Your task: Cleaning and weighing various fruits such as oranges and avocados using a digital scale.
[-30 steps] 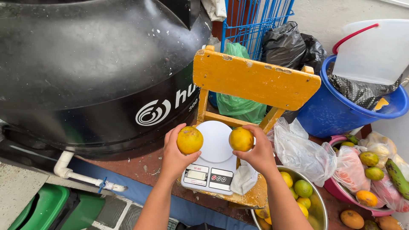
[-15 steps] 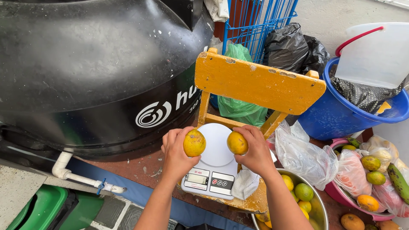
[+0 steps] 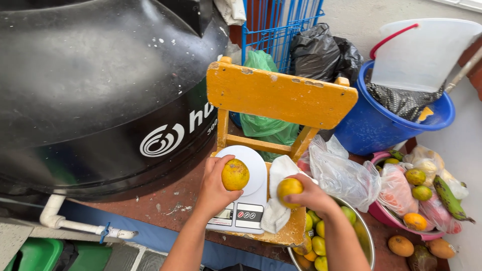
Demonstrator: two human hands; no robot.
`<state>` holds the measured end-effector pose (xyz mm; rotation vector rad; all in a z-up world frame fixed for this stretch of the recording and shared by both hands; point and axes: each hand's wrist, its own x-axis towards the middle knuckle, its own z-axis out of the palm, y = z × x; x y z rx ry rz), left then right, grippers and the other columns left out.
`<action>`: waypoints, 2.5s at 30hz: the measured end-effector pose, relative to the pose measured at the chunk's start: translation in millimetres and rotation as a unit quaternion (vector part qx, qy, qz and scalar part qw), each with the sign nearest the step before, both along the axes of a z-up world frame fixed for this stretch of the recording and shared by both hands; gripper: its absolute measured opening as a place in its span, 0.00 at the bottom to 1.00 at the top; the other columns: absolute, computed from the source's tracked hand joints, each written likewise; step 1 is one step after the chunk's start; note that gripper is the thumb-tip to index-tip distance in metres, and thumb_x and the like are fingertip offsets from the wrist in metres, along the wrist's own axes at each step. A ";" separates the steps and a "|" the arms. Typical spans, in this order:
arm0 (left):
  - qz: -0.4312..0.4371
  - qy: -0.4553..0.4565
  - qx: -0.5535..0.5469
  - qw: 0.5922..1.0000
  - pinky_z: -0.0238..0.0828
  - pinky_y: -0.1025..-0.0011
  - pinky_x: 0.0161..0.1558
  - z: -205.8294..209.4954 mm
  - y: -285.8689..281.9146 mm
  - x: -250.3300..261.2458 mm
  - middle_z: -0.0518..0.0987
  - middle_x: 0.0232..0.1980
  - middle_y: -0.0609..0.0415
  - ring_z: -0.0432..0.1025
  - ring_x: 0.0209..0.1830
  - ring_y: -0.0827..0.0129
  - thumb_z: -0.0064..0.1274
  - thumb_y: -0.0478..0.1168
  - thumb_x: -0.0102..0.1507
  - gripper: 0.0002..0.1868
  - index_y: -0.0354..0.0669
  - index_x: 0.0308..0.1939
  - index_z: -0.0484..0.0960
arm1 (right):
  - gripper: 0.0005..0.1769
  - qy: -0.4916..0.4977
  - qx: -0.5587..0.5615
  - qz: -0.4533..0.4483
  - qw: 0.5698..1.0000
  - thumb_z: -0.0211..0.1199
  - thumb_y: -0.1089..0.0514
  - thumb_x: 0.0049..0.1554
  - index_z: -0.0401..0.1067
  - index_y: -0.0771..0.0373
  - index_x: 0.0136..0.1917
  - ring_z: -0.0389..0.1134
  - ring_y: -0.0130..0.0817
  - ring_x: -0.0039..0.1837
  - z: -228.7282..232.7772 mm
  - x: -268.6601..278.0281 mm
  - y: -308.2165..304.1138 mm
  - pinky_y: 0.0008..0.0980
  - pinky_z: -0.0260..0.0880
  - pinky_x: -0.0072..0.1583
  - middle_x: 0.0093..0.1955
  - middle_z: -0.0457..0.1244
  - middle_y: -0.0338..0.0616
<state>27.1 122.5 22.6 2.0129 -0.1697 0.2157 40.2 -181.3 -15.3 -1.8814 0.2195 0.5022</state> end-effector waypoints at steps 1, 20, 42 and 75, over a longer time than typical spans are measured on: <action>-0.005 -0.001 0.000 1.000 0.67 0.63 0.61 2.8 -3.6 0.1 0.68 0.57 0.50 0.68 0.61 0.54 0.72 0.33 0.39 0.45 0.52 0.62 0.74 | 0.41 -0.001 0.000 -0.005 1.000 0.74 0.57 0.37 0.70 0.59 0.66 0.70 0.40 0.57 -20.0 7.1 -2.8 0.39 0.72 0.57 0.56 0.67 0.49; -0.012 -0.140 -0.028 0.990 0.70 0.63 0.57 88.3 -22.9 6.8 0.68 0.55 0.49 0.71 0.56 0.55 0.73 0.34 0.40 0.45 0.49 0.61 0.74 | 0.44 -0.541 -0.018 -0.044 0.839 0.74 0.56 0.41 0.64 0.61 0.70 0.67 0.34 0.63 191.0 21.1 -9.6 0.33 0.67 0.66 0.62 0.64 0.44; 0.049 -0.101 -0.077 0.991 0.72 0.64 0.56 57.1 -4.1 4.3 0.73 0.53 0.51 0.74 0.54 0.59 0.76 0.40 0.40 0.46 0.50 0.61 0.74 | 0.42 -0.592 -0.055 -0.057 0.802 0.73 0.55 0.44 0.63 0.61 0.70 0.70 0.38 0.66 167.2 -9.0 53.1 0.36 0.69 0.68 0.65 0.66 0.48; 0.078 0.128 -0.408 0.900 0.73 0.64 0.60 -53.9 29.3 -10.3 0.77 0.58 0.43 0.76 0.57 0.61 0.71 0.37 0.48 0.45 0.42 0.68 0.68 | 0.38 -0.049 0.342 -0.114 0.931 0.65 0.57 0.49 0.61 0.52 0.72 0.69 0.41 0.60 -22.1 -47.2 -5.4 0.51 0.75 0.58 0.61 0.63 0.46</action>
